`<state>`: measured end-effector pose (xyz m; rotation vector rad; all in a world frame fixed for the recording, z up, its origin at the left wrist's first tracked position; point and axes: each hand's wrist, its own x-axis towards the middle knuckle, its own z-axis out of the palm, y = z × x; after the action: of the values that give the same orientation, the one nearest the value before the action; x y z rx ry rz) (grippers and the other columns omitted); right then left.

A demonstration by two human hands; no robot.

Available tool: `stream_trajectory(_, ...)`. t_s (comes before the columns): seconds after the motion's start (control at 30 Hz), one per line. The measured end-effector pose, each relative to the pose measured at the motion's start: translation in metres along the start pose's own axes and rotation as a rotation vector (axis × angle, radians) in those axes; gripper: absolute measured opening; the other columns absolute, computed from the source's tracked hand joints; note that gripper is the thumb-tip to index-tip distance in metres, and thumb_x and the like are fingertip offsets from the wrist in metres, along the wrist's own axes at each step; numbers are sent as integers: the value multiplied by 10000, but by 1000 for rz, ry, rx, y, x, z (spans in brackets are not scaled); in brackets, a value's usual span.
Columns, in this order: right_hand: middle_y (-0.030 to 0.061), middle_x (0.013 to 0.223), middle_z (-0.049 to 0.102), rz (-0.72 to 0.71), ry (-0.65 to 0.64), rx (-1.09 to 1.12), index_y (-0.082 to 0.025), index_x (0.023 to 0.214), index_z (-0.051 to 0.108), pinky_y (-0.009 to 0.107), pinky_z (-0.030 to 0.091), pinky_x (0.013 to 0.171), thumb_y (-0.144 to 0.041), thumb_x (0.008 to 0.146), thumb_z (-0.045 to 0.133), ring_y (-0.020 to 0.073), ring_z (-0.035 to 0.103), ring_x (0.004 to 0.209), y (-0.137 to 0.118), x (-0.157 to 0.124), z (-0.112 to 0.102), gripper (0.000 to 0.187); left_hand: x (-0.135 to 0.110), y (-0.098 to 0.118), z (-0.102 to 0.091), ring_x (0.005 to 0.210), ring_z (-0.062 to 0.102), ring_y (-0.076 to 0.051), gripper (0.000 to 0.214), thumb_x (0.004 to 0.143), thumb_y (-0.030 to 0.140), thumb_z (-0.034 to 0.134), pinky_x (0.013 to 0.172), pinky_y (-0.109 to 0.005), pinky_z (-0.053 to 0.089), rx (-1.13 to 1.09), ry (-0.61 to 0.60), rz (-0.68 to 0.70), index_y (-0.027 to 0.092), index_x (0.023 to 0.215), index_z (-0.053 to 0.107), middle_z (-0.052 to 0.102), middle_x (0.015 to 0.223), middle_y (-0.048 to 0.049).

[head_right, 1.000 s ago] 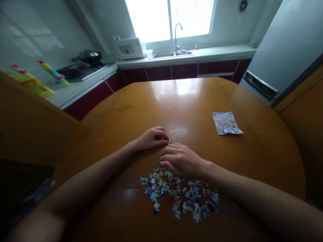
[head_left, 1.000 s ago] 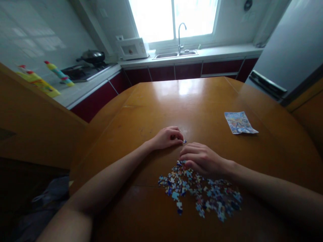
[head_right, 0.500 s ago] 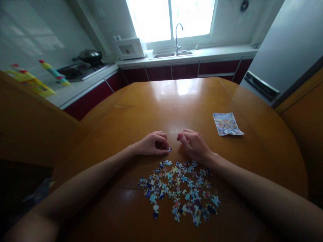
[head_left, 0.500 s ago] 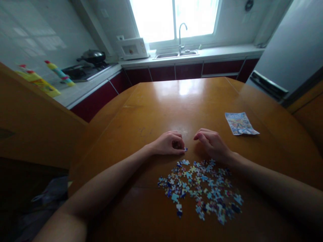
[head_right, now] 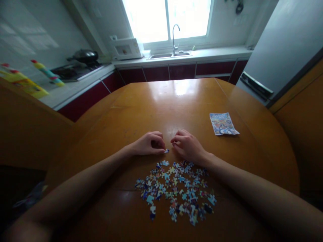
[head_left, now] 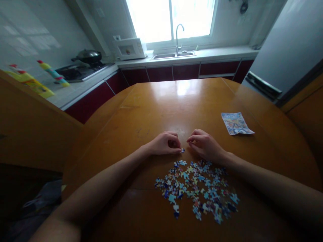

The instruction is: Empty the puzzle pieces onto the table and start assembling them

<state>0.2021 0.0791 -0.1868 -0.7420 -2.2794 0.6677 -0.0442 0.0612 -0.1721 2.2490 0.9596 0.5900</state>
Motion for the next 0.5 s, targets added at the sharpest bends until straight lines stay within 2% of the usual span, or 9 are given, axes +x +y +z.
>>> stream_trajectory(0.17,54,853,623,-44,-95,-27,-201,854,727,321,461,748,-175,863,658,190,567,845,-6,1,4,75,1,4,4,744,565,-148,193,790,353,777,716,-274,433,149,11,54,172,806,713,634,754,-18)
stream_trajectory(0.3,44,823,622,-66,-163,-17,-202,826,724,309,449,733,-179,848,685,186,555,834,-7,1,7,50,1,4,6,745,574,-150,153,799,326,764,745,-285,434,152,8,73,179,811,722,643,759,-16)
stream_trajectory(0.5,40,812,626,-64,-182,-12,-189,768,698,299,437,725,-173,833,696,177,547,818,-9,1,11,66,2,4,6,740,571,-151,103,794,274,760,740,-284,437,133,13,100,173,805,740,646,747,-21)
